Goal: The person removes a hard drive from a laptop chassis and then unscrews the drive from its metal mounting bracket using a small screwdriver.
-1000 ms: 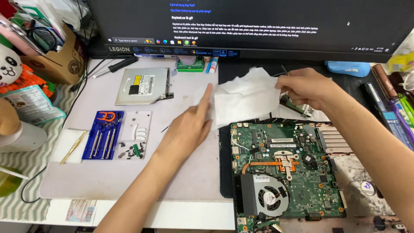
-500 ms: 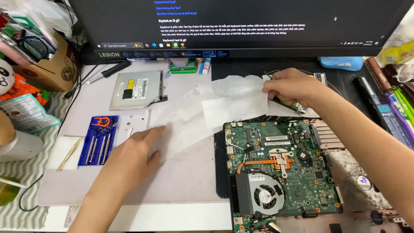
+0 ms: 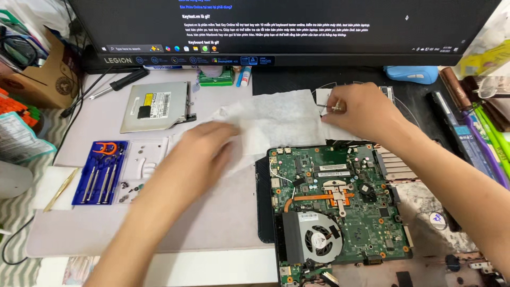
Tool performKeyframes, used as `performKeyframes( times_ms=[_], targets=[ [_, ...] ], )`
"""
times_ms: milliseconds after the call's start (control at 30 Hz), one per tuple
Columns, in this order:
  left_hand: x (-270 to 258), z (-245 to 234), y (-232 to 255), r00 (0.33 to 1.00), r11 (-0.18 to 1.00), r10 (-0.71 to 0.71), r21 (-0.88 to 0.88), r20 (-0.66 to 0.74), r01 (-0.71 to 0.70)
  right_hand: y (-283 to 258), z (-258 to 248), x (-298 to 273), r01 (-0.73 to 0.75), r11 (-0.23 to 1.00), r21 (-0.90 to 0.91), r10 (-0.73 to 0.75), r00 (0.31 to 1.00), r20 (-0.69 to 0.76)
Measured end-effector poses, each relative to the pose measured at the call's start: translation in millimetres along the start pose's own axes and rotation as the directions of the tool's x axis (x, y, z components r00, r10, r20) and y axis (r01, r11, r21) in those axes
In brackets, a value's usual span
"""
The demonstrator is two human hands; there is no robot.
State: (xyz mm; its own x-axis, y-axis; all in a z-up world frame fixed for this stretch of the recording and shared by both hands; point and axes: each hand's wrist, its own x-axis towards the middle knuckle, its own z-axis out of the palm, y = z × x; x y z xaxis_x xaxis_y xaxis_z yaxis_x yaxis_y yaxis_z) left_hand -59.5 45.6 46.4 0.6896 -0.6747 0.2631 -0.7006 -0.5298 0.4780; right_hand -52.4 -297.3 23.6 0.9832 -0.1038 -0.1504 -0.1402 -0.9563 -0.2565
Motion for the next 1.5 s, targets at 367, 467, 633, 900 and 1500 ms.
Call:
performKeyframes(
  times_ms=[367,467,633,900,1500],
  targets=[
    [120.9,103.2,-22.9,0.952,0.905,0.292,-0.348,0.091,-0.245,-17.1,-29.6,-34.4,0.085,0.995,0.043,-0.095,0.892,0.441],
    [119.3,105.7,-23.8,0.951,0.922,0.287,-0.303,0.117,-0.241,-17.0,-24.4,-29.7,0.100,0.995,0.020,-0.097,0.877,0.470],
    [115.0,106.2,-24.8,0.972,0.946,0.203,-0.281,0.121,-0.163,-5.7,-14.3,-22.5,0.113,0.991,0.071,-0.133,0.884,0.449],
    [128.1,100.5,-30.5,0.966,0.954,0.181,-0.273,0.185,-0.127,-3.7,-16.6,-24.8,0.070,0.992,0.101,-0.106,0.905,0.412],
    [136.2,104.0,-39.2,0.957,0.945,0.216,-0.288,0.195,-0.154,-1.4,-24.7,4.5,0.076,0.969,0.237,-0.171,0.897,0.408]
  ],
)
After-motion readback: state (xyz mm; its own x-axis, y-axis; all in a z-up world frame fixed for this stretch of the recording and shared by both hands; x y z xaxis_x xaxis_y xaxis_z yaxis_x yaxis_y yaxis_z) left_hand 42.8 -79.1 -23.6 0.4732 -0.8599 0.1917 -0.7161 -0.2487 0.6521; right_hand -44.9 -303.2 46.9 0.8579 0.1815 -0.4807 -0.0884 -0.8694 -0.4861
